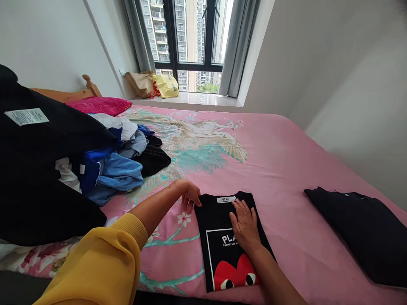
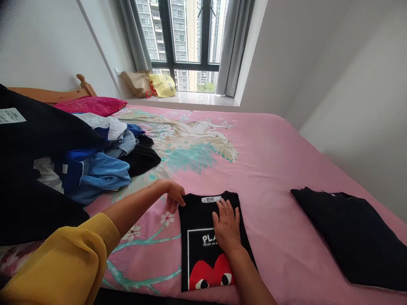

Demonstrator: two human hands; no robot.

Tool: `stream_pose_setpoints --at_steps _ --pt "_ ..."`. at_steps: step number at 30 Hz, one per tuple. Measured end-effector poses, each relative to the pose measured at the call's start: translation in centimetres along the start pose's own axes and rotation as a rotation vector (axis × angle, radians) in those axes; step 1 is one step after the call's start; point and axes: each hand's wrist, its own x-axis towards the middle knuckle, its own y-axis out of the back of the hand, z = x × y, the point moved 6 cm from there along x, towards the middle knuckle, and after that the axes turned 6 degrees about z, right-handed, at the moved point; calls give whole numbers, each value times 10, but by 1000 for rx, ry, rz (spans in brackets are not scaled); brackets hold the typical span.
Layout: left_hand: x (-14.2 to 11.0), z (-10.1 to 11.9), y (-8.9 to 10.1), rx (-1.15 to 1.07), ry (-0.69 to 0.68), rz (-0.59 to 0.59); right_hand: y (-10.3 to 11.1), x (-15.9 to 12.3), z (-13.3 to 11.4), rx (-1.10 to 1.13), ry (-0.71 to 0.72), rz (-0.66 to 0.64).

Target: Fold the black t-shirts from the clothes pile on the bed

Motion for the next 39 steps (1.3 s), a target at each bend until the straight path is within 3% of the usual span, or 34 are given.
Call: stream_pose_setpoints --at_steps 6,13,17,26,35,39 --pt "-6 0 -6 -37 -116 -27 1 0 0 46 -7 33" --pt "-7 9 -9 -106 -197 3 11 -4 6 270 -26 174" --pt "-10 7 -5 -74 -139 -8 16 -6 8 329 -34 249" --pt "-9 -4 1 -3 -8 80 11 -5 7 242 -30 191" --pt "-19 -15 -13 -282 -80 360 11 -5 6 214 -16 179" --pt "-23 -27 -22 -407 -89 669 11 -5 7 213 1 204"
